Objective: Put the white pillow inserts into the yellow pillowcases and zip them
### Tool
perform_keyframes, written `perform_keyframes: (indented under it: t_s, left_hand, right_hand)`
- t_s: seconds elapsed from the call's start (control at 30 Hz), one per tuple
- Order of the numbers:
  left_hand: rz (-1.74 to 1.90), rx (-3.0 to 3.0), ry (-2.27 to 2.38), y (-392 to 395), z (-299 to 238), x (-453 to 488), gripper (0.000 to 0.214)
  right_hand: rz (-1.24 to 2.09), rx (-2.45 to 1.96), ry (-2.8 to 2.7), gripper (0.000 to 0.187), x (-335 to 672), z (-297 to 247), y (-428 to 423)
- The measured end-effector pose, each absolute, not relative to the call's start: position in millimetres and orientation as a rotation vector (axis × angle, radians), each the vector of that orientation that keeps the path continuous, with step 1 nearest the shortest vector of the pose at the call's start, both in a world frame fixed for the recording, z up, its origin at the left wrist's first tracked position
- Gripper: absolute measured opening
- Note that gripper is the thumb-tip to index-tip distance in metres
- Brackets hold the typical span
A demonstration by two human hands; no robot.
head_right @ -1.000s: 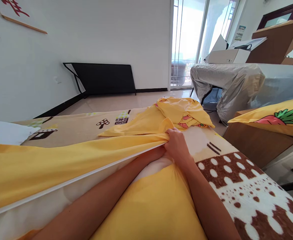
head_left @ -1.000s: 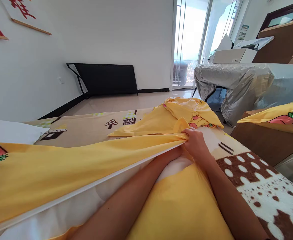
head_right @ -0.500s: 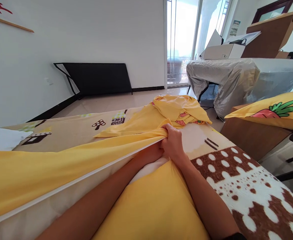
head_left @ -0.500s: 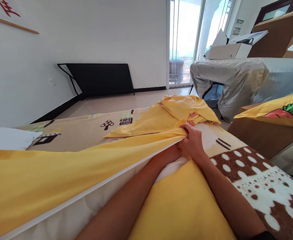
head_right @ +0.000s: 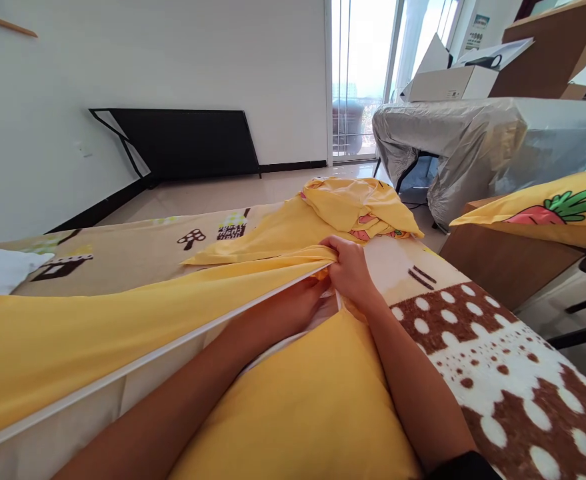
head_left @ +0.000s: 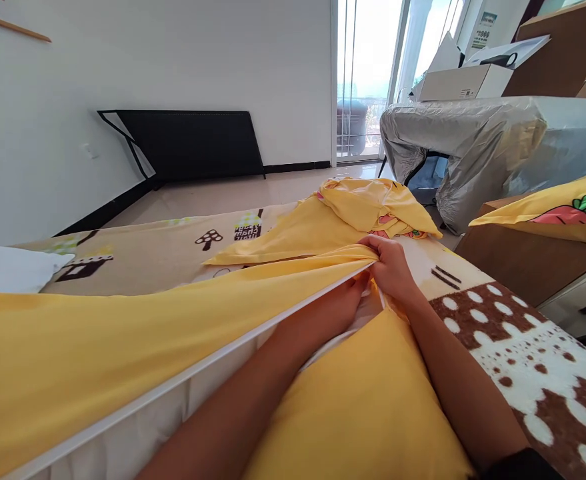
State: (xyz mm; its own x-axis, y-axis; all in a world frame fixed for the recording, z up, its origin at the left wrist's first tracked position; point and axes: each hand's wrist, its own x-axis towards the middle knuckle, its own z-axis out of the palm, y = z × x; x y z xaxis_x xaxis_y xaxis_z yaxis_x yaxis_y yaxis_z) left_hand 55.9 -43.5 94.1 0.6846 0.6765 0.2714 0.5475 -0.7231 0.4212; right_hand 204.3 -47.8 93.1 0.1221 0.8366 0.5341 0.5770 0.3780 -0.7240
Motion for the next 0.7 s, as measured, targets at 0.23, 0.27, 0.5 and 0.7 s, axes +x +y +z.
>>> perform_keyframes:
  t_s: [0.23, 0.27, 0.5, 0.7]
  left_hand:
    - [0.628, 2.539, 0.878, -52, 111, 51, 0.032]
    - [0.63, 2.544, 0.859, -53, 112, 50, 0.031]
    - [0.632, 2.789, 0.743, -50, 99, 41, 0.037]
    - [0.756, 2.803, 0.764, -58, 96, 34, 0.034]
  right_hand:
    - [0.233, -1.28, -1.596, 0.032, 203, 97, -52]
    - [0.208, -1.286, -1.6, 0.032, 203, 97, -52]
    - [0.135, -1.31, -1.673, 0.036, 205, 97, -53]
    - [0.064, -1.347, -1.712, 0.035, 203, 100, -56]
